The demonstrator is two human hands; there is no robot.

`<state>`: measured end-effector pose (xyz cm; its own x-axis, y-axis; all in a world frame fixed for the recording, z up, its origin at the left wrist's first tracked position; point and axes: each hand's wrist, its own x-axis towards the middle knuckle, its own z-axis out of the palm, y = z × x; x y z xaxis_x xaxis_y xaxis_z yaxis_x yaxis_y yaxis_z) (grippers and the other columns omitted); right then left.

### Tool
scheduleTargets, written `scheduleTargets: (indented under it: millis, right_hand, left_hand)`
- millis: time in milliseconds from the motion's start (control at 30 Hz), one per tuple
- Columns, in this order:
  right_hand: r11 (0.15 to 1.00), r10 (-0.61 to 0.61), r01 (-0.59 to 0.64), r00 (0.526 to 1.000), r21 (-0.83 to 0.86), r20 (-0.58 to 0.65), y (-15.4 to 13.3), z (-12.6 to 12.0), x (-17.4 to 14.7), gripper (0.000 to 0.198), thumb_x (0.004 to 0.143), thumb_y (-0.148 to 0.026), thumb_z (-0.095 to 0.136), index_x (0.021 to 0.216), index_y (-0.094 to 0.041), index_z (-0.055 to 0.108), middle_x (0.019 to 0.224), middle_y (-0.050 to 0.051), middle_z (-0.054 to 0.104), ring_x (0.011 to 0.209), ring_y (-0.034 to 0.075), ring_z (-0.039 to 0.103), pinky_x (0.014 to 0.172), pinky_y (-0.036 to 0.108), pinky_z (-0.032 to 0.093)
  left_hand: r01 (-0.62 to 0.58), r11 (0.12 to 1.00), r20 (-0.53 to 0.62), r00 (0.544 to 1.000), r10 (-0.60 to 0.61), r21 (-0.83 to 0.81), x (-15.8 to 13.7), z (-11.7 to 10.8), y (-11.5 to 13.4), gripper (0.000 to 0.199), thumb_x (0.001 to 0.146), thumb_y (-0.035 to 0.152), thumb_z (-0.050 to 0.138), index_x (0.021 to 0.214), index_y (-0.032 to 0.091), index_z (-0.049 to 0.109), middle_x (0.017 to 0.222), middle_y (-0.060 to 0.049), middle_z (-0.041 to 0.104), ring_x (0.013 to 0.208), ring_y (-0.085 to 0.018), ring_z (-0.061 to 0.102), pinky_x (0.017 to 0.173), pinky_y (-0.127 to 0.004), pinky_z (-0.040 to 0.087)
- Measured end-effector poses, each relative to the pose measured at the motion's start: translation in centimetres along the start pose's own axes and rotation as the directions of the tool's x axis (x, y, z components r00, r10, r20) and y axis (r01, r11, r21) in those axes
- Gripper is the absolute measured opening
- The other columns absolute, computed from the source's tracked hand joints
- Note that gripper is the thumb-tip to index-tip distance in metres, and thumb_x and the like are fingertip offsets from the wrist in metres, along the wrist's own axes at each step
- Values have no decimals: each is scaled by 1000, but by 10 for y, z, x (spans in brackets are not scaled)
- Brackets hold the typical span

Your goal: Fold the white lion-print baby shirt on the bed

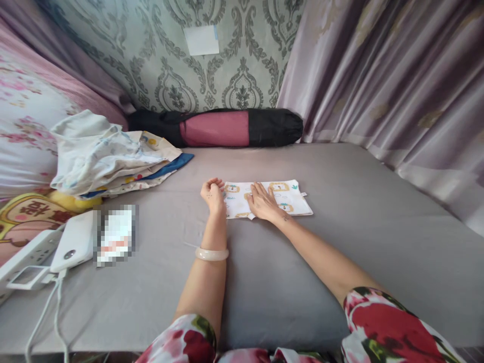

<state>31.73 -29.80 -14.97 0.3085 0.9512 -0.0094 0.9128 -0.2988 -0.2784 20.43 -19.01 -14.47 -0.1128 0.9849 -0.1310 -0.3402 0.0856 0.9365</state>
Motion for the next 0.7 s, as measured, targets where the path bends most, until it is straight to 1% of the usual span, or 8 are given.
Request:
scheduleTargets:
  millis: [133, 267, 433, 600, 700]
  right_hand:
    - [998, -47, 47, 999, 34, -8, -18, -1, 4, 62, 100, -35, 20, 151, -2, 31, 160, 17, 24, 149, 27, 18, 120, 51, 11]
    - [996, -68, 70, 997, 52, -35, -30, 6, 9, 61, 100, -35, 22, 150, -3, 33, 160, 17, 26, 149, 27, 19, 120, 51, 11]
    - [998, -53, 55, 997, 38, -57, -29, 16, 11, 60, 100, -34, 24, 150, -3, 34, 159, 16, 28, 149, 26, 19, 121, 48, 10]
    - [998, -55, 57, 997, 39, -53, -29, 16, 10, 60, 99, -34, 24, 150, -3, 34, 159, 17, 28, 149, 26, 20, 121, 48, 10]
    - [998, -50, 52, 998, 32, -49, -29, 15, 10, 60, 99, -34, 24, 150, -3, 34, 159, 17, 28, 149, 26, 19, 121, 48, 10]
  left_hand:
    - [14, 999, -55, 998, -16, -31, 2, -2, 6, 21, 68, 11, 42, 83, 15, 57, 77, -4, 65, 67, -12, 64, 67, -25, 49]
    - [14, 1000, -68, 998, -16, -26, 6, -5, 6, 22, 70, 10, 42, 84, 15, 57, 78, -4, 65, 68, -11, 65, 66, -23, 48]
    - [8, 1000, -67, 998, -9, -13, 7, -4, 3, 21, 70, 12, 42, 85, 16, 57, 79, -4, 66, 67, -11, 64, 64, -22, 47]
    - [-4, 1000, -49, 999, 4, 0, 9, -5, 1, 17, 72, 17, 45, 84, 17, 56, 81, -4, 66, 68, -11, 64, 65, -23, 46]
    - [-5, 1000, -55, 998, 4, -5, 9, -5, 0, 17, 72, 16, 45, 84, 16, 57, 81, -4, 66, 68, -11, 64, 65, -23, 46]
